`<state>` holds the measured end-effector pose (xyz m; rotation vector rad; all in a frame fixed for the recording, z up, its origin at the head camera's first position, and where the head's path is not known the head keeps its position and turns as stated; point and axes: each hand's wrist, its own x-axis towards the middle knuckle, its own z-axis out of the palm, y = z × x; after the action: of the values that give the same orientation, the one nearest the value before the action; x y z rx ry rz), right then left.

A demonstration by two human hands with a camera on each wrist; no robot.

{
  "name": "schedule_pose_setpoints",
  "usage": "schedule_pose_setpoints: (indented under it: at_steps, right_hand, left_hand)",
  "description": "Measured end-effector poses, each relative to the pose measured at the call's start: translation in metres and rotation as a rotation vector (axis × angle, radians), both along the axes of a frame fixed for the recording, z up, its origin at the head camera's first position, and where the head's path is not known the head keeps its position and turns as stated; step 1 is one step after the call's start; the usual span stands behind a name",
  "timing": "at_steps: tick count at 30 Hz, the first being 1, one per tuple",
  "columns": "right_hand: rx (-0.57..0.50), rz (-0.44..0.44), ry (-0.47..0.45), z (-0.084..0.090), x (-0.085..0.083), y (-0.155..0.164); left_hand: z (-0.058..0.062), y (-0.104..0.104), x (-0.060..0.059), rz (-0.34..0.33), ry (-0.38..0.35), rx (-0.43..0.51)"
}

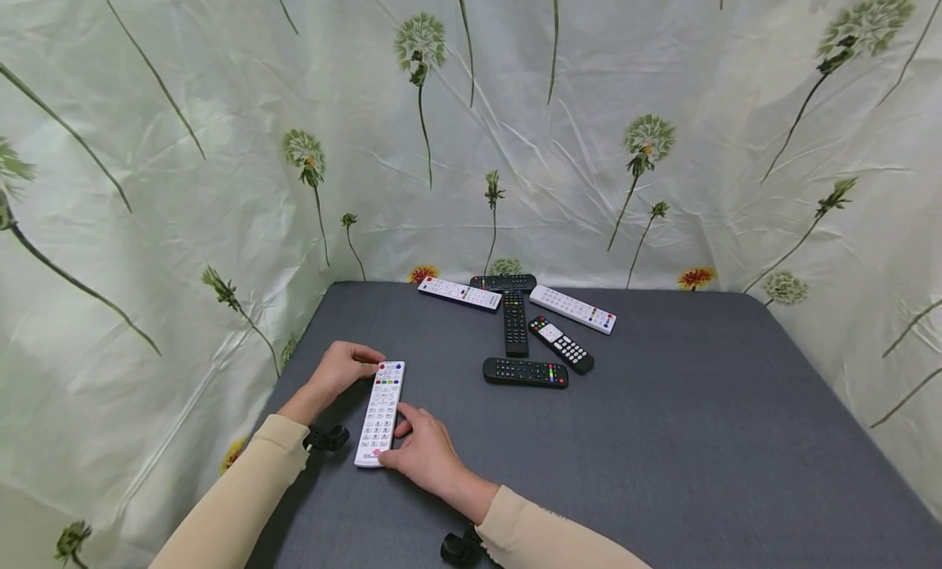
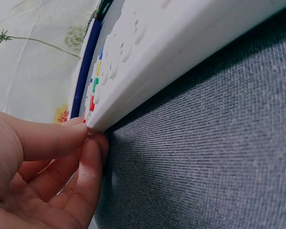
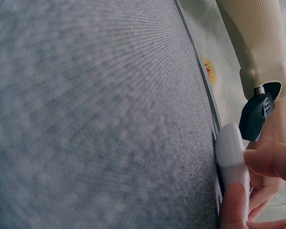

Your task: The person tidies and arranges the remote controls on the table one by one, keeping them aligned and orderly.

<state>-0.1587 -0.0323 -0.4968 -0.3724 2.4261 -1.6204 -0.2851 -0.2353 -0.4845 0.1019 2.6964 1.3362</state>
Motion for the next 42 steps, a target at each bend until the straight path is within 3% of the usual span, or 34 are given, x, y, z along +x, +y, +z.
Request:
schedule_pose_setpoints:
  at_steps: [13,24,29,36,42]
  right_hand:
    - [0.005,0.023,-0.011,0.004,-0.002,0.004]
    - [-0.021,0.039,0.038,0.035,-0.017,0.043]
    - [-0.018,-0.016,0.057,0.047,-0.024,0.065]
    - [-0.015,-0.149,0.07,0.056,-0.039,0.103]
    - [-0.02,-0.298,0.075,0.059,-0.051,0.139]
  left_hand:
    - [0.001,0.0,-0.001,-0.008,-0.005,0.021]
    - [0.024,0.016,0.001,0.007,0.11,0.002]
    - [0.032,0.037,0.004,-0.017,0.129,0.043]
    - [0.041,0.072,0.01,-0.091,0.078,0.144]
    - [0.041,0.104,0.011,-0.143,0.031,0.207]
